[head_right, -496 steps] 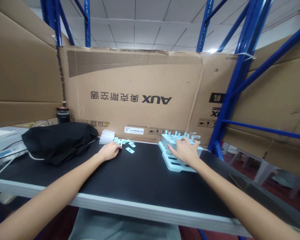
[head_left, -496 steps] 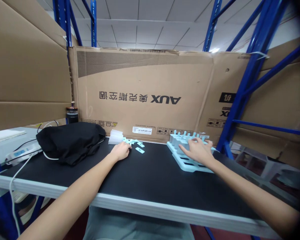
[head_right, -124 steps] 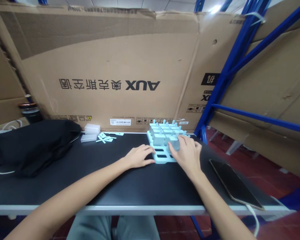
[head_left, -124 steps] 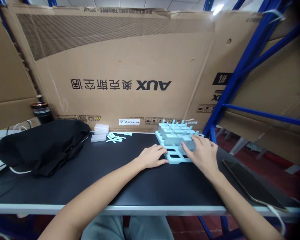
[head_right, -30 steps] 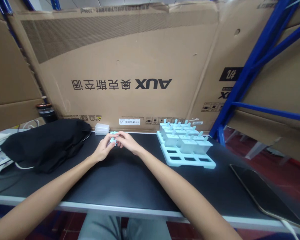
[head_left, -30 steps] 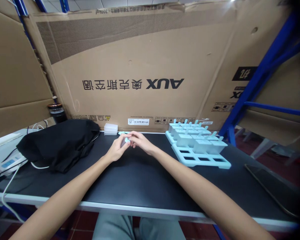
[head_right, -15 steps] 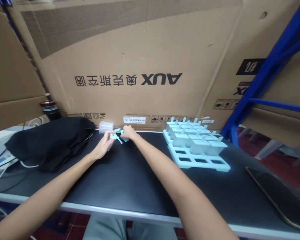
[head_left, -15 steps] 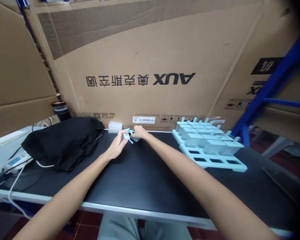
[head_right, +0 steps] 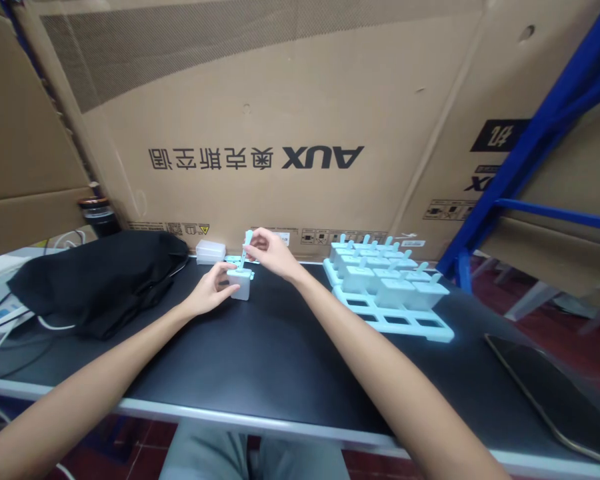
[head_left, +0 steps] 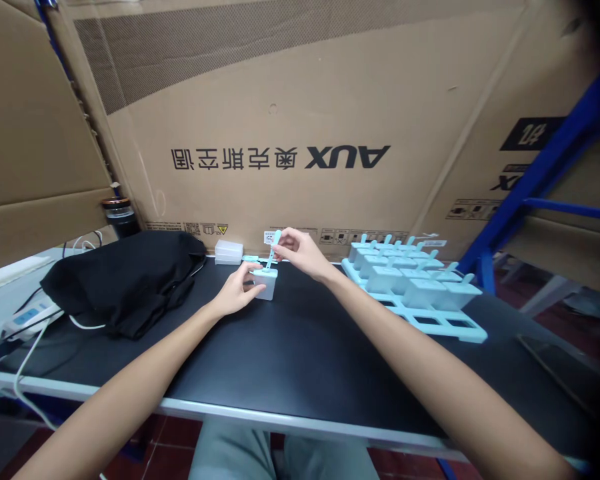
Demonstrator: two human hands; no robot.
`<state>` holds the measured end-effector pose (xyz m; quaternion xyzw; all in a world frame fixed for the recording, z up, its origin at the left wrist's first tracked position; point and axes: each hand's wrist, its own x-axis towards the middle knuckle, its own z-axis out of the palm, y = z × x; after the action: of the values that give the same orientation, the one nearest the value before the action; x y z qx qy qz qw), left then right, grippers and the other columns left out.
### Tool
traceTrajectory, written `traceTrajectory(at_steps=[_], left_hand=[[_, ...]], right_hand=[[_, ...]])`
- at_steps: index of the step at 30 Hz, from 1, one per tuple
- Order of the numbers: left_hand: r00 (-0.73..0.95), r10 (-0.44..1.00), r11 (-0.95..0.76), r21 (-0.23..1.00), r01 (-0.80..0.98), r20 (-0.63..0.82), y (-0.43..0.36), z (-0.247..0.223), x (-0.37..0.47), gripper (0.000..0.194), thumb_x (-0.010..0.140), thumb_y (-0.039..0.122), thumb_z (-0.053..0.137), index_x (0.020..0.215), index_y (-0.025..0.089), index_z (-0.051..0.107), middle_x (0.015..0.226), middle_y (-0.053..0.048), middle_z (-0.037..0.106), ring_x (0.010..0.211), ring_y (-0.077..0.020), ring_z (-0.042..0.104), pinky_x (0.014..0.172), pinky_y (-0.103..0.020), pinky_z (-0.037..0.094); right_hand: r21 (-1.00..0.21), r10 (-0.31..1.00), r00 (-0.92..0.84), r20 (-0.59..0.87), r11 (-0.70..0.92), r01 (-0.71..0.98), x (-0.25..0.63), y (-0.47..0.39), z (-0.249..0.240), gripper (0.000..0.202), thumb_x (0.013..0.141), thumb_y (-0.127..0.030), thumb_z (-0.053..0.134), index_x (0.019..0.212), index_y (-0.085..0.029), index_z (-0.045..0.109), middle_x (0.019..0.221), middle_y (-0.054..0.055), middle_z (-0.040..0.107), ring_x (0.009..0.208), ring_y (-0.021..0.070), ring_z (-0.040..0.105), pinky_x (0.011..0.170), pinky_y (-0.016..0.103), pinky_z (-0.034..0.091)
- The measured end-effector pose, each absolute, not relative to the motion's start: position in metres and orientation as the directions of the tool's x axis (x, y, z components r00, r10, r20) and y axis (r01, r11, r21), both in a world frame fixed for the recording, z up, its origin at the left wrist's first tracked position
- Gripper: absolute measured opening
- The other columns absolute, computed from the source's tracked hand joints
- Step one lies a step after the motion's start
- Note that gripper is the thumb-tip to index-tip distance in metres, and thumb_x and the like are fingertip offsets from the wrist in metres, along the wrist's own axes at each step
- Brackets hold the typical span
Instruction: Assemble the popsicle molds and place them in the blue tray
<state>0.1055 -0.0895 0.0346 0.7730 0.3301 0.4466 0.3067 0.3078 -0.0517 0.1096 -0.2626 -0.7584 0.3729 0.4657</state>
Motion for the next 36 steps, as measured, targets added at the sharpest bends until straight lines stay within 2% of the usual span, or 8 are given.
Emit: traceTrajectory(at_steps=[4, 9, 15, 19, 21, 24, 28, 36], left_hand=[[0.345, 0.805, -0.571, 0.788, 0.230, 0.482, -0.093, 0.036, 0.110, 0.041, 0.077, 0.030, 0.067, 0.109, 0.020, 0.044, 0.119, -0.011, 0.053, 0.092, -0.0176, 0.064, 0.072, -0.029, 0.057], [0.275, 0.813, -0.566, 0.806, 0.173, 0.512, -0.100, 0.044, 0.118, 0.044, 0.072, 0.027, 0.070, 0.105, 0.020, 0.042, 0.108, -0.008, 0.057, 0.086, -0.0158, 0.065, 0.069, -0.029, 0.058], [0.239, 0.770, -0.607, 0.795, -0.011, 0.591, -0.108, 0.056, 0.178, 0.039, 0.071, 0.023, 0.071, 0.095, 0.019, 0.041, 0.099, -0.005, 0.057, 0.091, -0.0174, 0.064, 0.073, -0.032, 0.059], [0.430, 0.678, -0.641, 0.766, -0.049, 0.596, -0.120, 0.068, 0.224, 0.035, 0.075, 0.027, 0.069, 0.098, 0.019, 0.044, 0.108, -0.009, 0.058, 0.098, -0.0194, 0.063, 0.079, -0.035, 0.057], [0.531, 0.610, -0.718, 0.694, 0.056, 0.588, -0.122, 0.073, 0.228, 0.033, 0.079, 0.030, 0.066, 0.105, 0.020, 0.047, 0.113, -0.010, 0.058, 0.103, -0.0206, 0.060, 0.085, -0.038, 0.054], [0.563, 0.584, -0.811, 0.442, 0.383, 0.584, -0.111, 0.070, 0.204, 0.019, 0.085, 0.033, 0.057, 0.099, 0.021, 0.054, 0.113, -0.008, 0.057, 0.110, -0.0236, 0.053, 0.095, -0.044, 0.045], [0.391, 0.757, -0.573, 0.243, 0.783, 0.524, -0.085, 0.054, 0.147, 0.016, 0.086, 0.033, 0.051, 0.093, 0.021, 0.058, 0.104, -0.009, 0.053, 0.103, -0.0268, 0.051, 0.090, -0.043, 0.045], [0.218, 0.904, -0.290, 0.152, 0.945, 0.367, -0.079, 0.048, 0.096, 0.023, 0.087, 0.039, 0.044, 0.099, 0.023, 0.056, 0.101, -0.007, 0.053, 0.100, -0.0252, 0.053, 0.082, -0.037, 0.046]], right_hand=[[-0.634, 0.674, -0.512, 0.533, 0.718, 0.287, 0.306, -0.071, 0.105, 0.017, 0.083, -0.035, 0.056, 0.086, -0.019, 0.051, 0.076, 0.001, 0.058, 0.071, 0.0139, 0.057, 0.069, 0.030, 0.047], [-0.371, 0.689, -0.444, 0.573, 0.701, 0.609, 0.309, -0.102, 0.093, 0.027, 0.090, -0.034, 0.046, 0.111, -0.018, 0.052, 0.105, 0.010, 0.059, 0.100, 0.0214, 0.052, 0.086, 0.037, 0.043], [-0.310, 0.716, -0.268, 0.644, 0.566, 0.764, 0.339, -0.148, 0.086, 0.054, 0.088, -0.042, 0.045, 0.136, -0.017, 0.036, 0.118, 0.016, 0.052, 0.110, 0.0286, 0.049, 0.089, 0.043, 0.044], [-0.324, 0.730, -0.121, 0.672, 0.438, 0.839, 0.387, -0.164, 0.087, 0.052, 0.090, -0.043, 0.043, 0.134, -0.016, 0.039, 0.111, 0.015, 0.051, 0.093, 0.0246, 0.057, 0.081, 0.038, 0.047], [-0.315, 0.740, -0.035, 0.672, 0.329, 0.890, 0.418, -0.169, 0.087, 0.052, 0.090, -0.045, 0.042, 0.132, -0.015, 0.041, 0.112, 0.015, 0.049, 0.077, 0.0199, 0.058, 0.074, 0.035, 0.048], [-0.207, 0.725, 0.043, 0.687, 0.138, 0.969, 0.462, -0.173, 0.083, 0.055, 0.089, -0.047, 0.043, 0.130, -0.011, 0.044, 0.114, 0.017, 0.047, 0.072, 0.0192, 0.057, 0.069, 0.034, 0.045], [0.055, 0.704, -0.053, 0.708, 0.020, 0.998, 0.485, -0.171, 0.074, 0.051, 0.090, -0.047, 0.039, 0.120, -0.008, 0.052, 0.107, 0.018, 0.055, 0.094, 0.0283, 0.053, 0.078, 0.039, 0.039], [0.196, 0.644, -0.081, 0.761, -0.110, 0.974, 0.479, -0.170, 0.073, 0.049, 0.088, -0.048, 0.041, 0.105, -0.008, 0.063, 0.097, 0.019, 0.061, 0.099, 0.0328, 0.044, 0.083, 0.045, 0.027]])
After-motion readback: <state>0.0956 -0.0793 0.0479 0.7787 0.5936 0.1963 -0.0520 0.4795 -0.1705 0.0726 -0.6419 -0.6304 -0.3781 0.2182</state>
